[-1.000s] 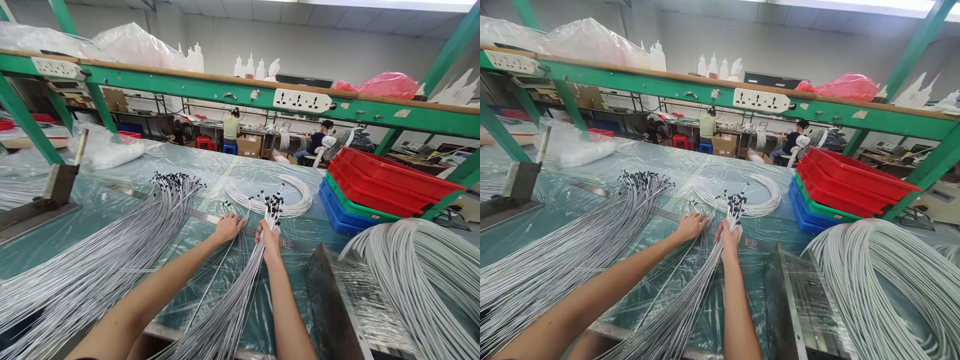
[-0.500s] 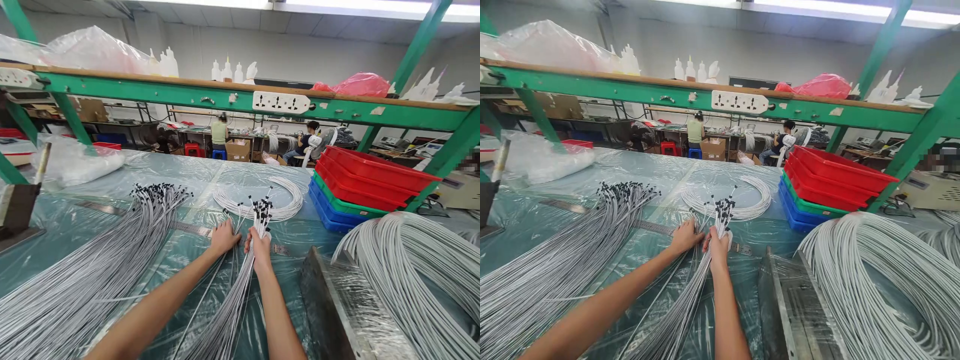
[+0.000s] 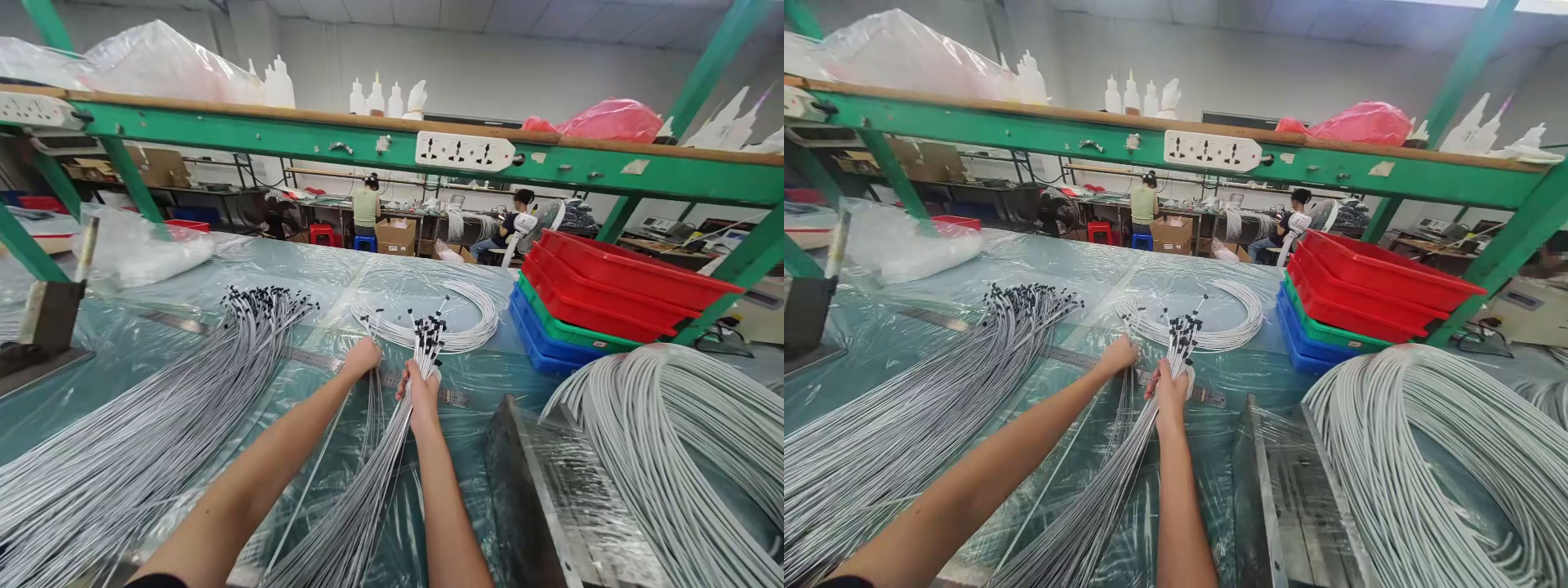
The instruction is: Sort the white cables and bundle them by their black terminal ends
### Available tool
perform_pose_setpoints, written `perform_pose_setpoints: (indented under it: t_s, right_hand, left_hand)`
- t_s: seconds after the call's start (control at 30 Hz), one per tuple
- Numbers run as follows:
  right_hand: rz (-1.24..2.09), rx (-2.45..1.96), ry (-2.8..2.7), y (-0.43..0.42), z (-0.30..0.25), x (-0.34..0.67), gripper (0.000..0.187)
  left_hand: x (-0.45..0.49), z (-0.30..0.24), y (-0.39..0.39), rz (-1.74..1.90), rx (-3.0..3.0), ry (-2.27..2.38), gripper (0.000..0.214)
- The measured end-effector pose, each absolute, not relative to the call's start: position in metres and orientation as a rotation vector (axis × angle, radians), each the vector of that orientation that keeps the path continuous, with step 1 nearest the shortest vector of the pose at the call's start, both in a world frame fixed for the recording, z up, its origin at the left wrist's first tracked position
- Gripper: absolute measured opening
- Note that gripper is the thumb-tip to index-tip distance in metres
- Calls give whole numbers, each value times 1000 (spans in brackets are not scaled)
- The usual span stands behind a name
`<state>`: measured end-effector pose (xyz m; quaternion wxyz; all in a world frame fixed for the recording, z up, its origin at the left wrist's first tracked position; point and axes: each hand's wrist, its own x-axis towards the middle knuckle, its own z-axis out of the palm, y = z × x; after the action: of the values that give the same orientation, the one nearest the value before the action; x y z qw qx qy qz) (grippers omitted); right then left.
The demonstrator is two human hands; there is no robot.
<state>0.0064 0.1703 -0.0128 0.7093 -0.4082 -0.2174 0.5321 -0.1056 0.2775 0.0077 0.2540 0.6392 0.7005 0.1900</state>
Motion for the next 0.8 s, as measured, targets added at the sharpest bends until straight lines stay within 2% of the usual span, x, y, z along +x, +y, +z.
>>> perform_pose_setpoints:
  t_s: [0.2, 0.33, 0.43, 0.63, 0.8]
  right_hand:
    - [1166, -918, -445, 181, -20, 5, 32]
    - [1178, -921, -448, 181, -19, 7, 32]
    - [1188, -912, -447, 178, -14, 10, 34]
    - [1197, -881, -428, 173, -6, 18, 37]
    - [1212, -866, -420, 171, -8, 21, 41]
  left_hand:
    - [-108, 41, 276, 857, 1318, 1535, 30]
    - [-117, 97, 284, 966, 1183, 1275, 17]
    - [-128, 148, 285, 1024, 1152, 1131, 23]
    - [-172, 244, 275, 1166, 1140, 1090, 27]
    - [-247, 290, 252, 1369, 1065, 1188, 33]
